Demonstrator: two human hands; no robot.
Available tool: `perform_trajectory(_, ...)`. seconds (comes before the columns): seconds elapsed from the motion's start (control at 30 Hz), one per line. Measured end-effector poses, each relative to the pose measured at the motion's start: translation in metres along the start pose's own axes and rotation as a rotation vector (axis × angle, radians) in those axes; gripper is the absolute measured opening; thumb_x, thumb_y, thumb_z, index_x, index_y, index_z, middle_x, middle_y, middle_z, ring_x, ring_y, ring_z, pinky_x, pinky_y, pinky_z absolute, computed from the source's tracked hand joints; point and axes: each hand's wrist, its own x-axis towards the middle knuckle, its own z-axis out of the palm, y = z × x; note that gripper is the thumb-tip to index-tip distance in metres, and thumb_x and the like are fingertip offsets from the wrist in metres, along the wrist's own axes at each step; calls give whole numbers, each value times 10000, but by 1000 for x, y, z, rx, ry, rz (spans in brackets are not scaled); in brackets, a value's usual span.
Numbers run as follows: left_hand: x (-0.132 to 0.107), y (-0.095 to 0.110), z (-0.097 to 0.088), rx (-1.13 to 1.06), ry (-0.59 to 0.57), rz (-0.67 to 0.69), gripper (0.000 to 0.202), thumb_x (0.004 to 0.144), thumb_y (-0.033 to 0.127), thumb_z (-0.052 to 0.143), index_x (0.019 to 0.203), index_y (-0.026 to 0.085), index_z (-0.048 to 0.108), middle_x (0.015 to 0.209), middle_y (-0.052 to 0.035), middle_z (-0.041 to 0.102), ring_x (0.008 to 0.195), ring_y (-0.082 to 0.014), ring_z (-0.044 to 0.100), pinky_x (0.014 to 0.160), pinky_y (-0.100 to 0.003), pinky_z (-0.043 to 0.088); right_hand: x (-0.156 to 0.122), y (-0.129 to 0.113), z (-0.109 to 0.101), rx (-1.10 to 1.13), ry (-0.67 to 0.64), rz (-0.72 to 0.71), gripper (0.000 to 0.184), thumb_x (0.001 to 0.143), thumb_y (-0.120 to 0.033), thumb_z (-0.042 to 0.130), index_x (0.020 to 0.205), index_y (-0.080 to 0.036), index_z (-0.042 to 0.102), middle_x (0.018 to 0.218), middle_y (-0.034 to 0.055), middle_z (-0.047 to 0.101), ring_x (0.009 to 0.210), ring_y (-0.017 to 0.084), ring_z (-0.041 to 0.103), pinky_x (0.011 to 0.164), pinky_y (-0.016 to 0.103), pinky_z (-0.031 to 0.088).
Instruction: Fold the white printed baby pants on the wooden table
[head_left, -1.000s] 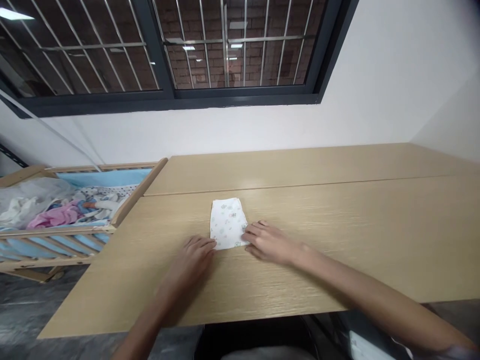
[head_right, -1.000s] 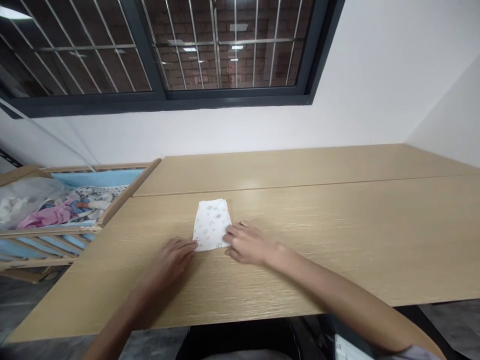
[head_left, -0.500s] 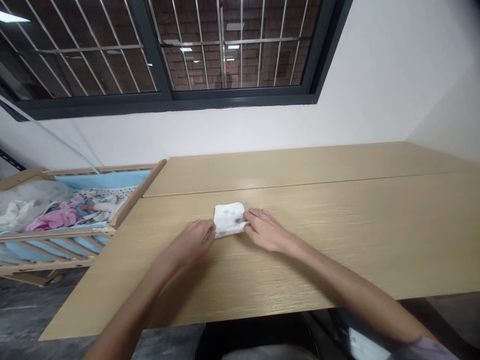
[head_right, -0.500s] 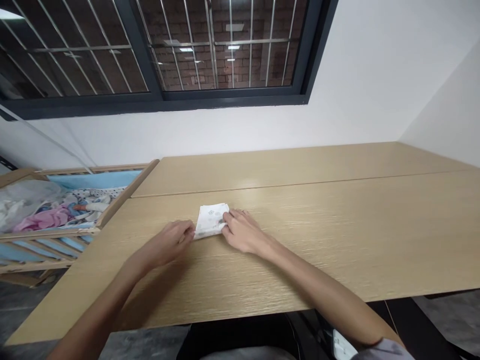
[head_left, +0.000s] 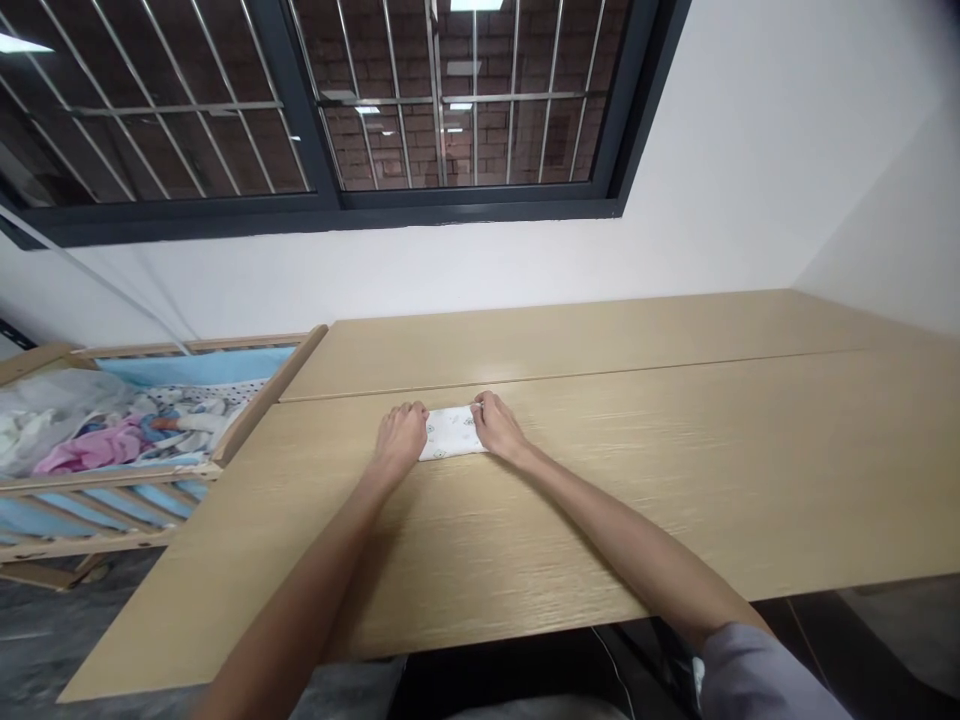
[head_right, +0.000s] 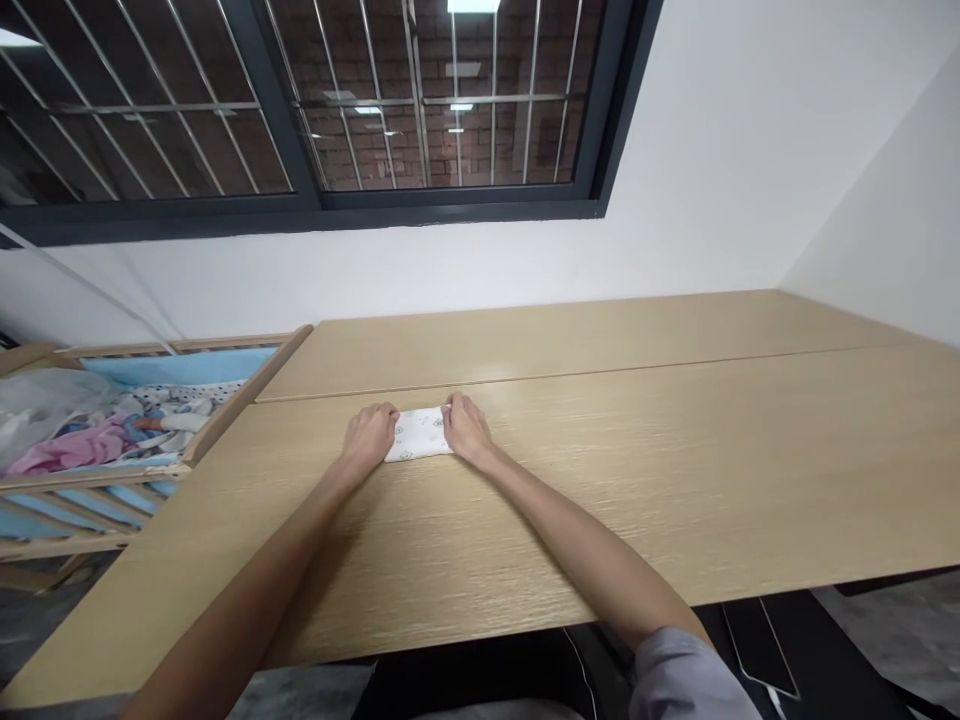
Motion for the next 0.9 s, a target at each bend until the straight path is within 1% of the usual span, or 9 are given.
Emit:
perform_trajectory(0.07, -1, -2, 5, -2, 25, -6, 334, 999, 233, 356, 1029, 147, 678, 1053, -174, 714, 1010, -290, 653, 904, -399, 476, 0, 3, 3, 23, 28, 5, 284, 1034, -257, 363, 1230, -127, 522, 1190, 169, 641, 1116, 239, 605, 955, 343, 442)
perform_trajectory(0.13, -4, -1, 4, -9, 70, -4, 335, 1000, 240, 357, 1043, 153, 677, 1057, -168, 711, 1035, -294, 644, 931, -412, 476, -3, 2, 2, 36, 107, -17, 317, 1028, -276, 368, 1249, -105, 517, 1223, 185, 624, 1154, 256, 586, 981, 363, 446)
perform_trajectory(0.2, -11, 4, 1, -24, 138, 9, 367, 1015, 280, 337, 1157, 133, 641, 1143, -185, 686, 1120, -314, 613, 990, -445, 458, -10, -3, -2, 2, 214, -87, 363, 1026, -303, 359, 1263, -82, 523, 1266, 207, 597, 1201, 281, 553, 1027, 404, 430)
perform_trajectory(0.27, -19, 12, 0, -52, 201, 50, 435, 1033, 351, 313, 1322, 117, 540, 1288, -192, 627, 1221, -308, 566, 1057, -452, 428, -20, -11, -6, -81, 256, -218, 406, 1030, -326, 339, 1285, -81, 538, 1311, 212, 578, 1245, 297, 523, 1076, 447, 395)
perform_trajectory(0.37, -31, 23, 11, -154, 240, 209, 571, 1038, 456, 286, 1472, 95, 377, 1482, -200, 494, 1386, -284, 451, 1153, -444, 364, -34, -21, -8, -228, 140, -439, 477, 1015, -302, 333, 1411, -84, 487, 1457, 201, 508, 1378, 300, 428, 1154, 476, 316)
perform_trajectory(0.47, -35, 27, 30, -218, 162, 329, 718, 1027, 535, 248, 1541, 33, 246, 1607, -242, 314, 1520, -312, 247, 1226, -490, 255, -41, -23, 1, -343, -11, -556, 625, 951, -256, 403, 1533, -36, 345, 1594, 197, 361, 1500, 298, 274, 1228, 471, 202)
perform_trajectory(0.53, -35, 25, 41, -207, 72, 325, 777, 1019, 575, 216, 1563, 21, 186, 1639, -248, 230, 1545, -317, 160, 1245, -507, 200, -42, -20, 8, -386, -62, -549, 686, 921, -244, 428, 1558, -24, 300, 1615, 195, 321, 1521, 294, 239, 1246, 472, 159)
perform_trajectory(0.63, -33, 20, 50, -179, -8, 289, 787, 1019, 580, 162, 1578, 26, 141, 1656, -237, 171, 1553, -297, 112, 1257, -508, 154, -41, -14, 13, -405, -78, -515, 690, 926, -258, 415, 1568, -36, 292, 1614, 188, 322, 1523, 286, 245, 1251, 485, 145)
perform_trajectory(0.9, -36, 13, 50, -105, -28, 290, 738, 1028, 533, 136, 1578, 42, 158, 1656, -223, 177, 1554, -271, 102, 1255, -492, 173, -45, -8, -3, -360, -110, -423, 671, 1021, -429, 282, 1567, -40, 305, 1625, 172, 299, 1526, 289, 239, 1254, 486, 143)
